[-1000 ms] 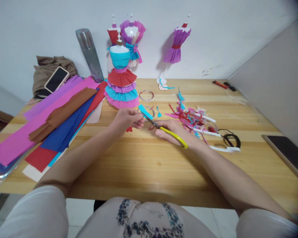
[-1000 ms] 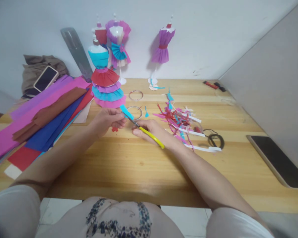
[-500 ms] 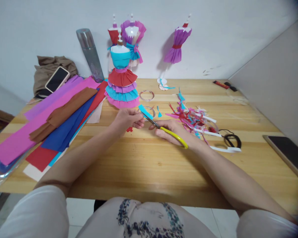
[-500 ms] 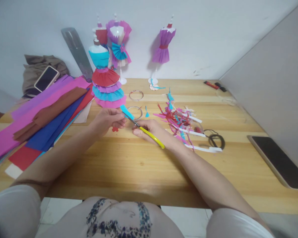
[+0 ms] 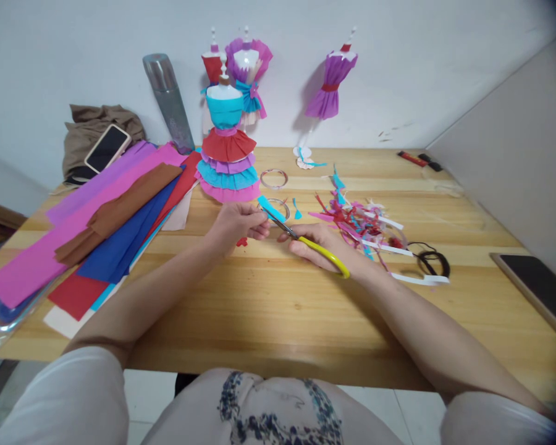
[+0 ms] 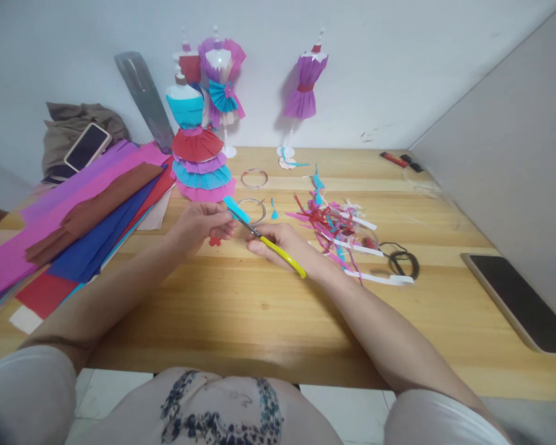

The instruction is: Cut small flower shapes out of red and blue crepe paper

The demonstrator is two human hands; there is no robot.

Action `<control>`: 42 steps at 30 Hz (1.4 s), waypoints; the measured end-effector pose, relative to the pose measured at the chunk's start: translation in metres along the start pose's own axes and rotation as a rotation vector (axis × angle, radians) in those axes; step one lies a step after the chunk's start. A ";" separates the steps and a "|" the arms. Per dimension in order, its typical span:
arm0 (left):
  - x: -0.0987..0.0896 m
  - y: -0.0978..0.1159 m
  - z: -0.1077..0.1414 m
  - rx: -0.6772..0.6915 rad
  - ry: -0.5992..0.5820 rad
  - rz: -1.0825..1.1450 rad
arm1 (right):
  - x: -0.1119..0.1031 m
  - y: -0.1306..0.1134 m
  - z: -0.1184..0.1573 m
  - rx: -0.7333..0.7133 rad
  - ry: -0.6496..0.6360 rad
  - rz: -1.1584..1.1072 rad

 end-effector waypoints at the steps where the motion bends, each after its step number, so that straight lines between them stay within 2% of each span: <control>1: 0.000 0.000 0.000 -0.001 0.004 0.002 | 0.000 -0.001 0.000 -0.004 0.001 -0.002; 10: 0.001 0.002 0.003 -0.011 0.034 -0.001 | 0.001 0.000 0.000 0.001 0.005 -0.024; 24: 0.001 0.000 0.000 0.034 -0.004 0.065 | 0.001 0.005 0.000 0.027 0.016 -0.034; 42: 0.001 -0.001 0.000 0.068 -0.032 0.079 | -0.003 -0.008 -0.001 0.028 0.026 -0.032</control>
Point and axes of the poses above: each hand's wrist, its own z-axis away from the middle knuckle, its own x-axis out of the palm, y = z × x, the point moved 10 cm from there along -z, towards the middle knuckle, and after that the axes turned 9 degrees about z, right-handed, at the moved point
